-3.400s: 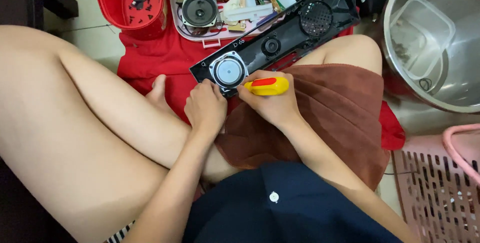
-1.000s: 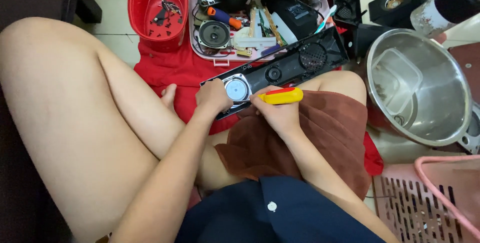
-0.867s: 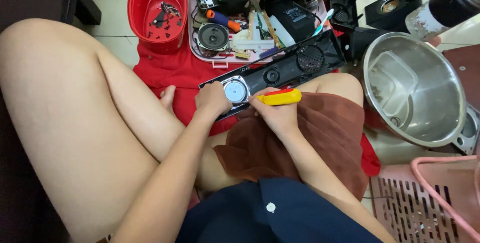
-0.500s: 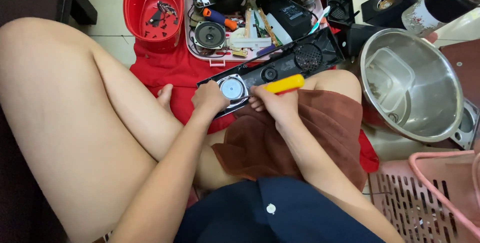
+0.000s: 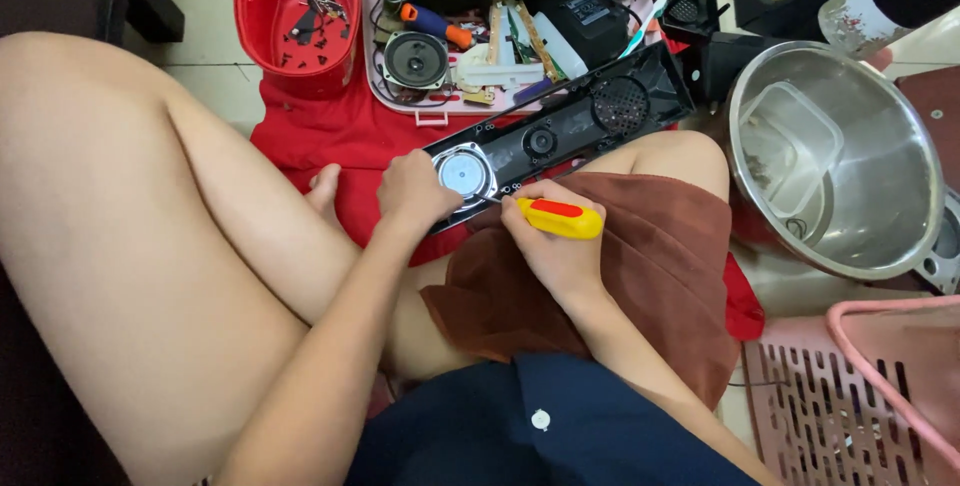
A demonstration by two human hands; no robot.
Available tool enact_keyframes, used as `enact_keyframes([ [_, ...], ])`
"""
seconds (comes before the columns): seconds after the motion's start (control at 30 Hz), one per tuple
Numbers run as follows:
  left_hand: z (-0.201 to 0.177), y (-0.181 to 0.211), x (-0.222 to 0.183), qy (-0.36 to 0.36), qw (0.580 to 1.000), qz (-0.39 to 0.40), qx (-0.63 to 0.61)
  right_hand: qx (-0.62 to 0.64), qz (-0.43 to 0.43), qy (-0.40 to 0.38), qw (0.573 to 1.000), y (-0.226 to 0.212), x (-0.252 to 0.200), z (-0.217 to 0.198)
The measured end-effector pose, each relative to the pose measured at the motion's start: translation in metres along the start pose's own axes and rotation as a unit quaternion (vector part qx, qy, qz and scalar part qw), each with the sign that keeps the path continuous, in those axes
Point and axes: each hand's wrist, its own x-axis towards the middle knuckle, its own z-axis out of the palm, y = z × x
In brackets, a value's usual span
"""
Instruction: The person sits on the floor and uses a screwdriver to unscrew and remove a speaker driver from a black speaker enclosure, placing removed screws and small parts into a red bin beside them while handling the panel on their lap.
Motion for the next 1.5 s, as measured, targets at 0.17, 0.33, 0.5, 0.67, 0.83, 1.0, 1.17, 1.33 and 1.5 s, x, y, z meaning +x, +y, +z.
enact_keyframes([
  [0.17,-0.028,-0.006,-0.023,-0.019,0.997,-0.038,0.062,0.071,0.072,0.024,0.995,0.015,0.009,0.002],
  [0.33,-0.075,-0.008,-0.028,0.040,0.996,-0.055,0.065,0.135,0.112,0.046,0.983,0.015,0.012,0.007],
  [0.5,-0.116,-0.041,0.027,0.228,0.973,0.036,0.005,0.148,0.128,0.057,0.979,0.014,0.011,0.003],
  [0.67,-0.127,-0.054,0.054,0.278,0.957,0.064,0.051,0.155,0.119,0.046,0.980,0.020,0.013,0.006],
  [0.83,-0.104,-0.032,0.012,0.209,0.968,0.082,0.111,0.147,0.118,0.041,0.981,0.022,0.011,0.005],
  [1.0,-0.086,-0.026,-0.003,0.169,0.971,0.089,0.147,0.149,0.128,0.033,0.980,0.021,0.014,0.006],
  [1.17,-0.069,-0.027,0.002,0.141,0.973,0.140,0.114,0.154,0.133,0.041,0.978,0.024,0.016,0.008],
  [1.33,-0.065,-0.022,0.007,0.148,0.971,0.168,0.078,0.157,0.140,0.051,0.976,0.024,0.017,0.009],
  [1.5,-0.048,-0.019,0.015,0.143,0.965,0.216,0.039,0.159,0.141,0.057,0.976,0.028,0.017,0.011],
])
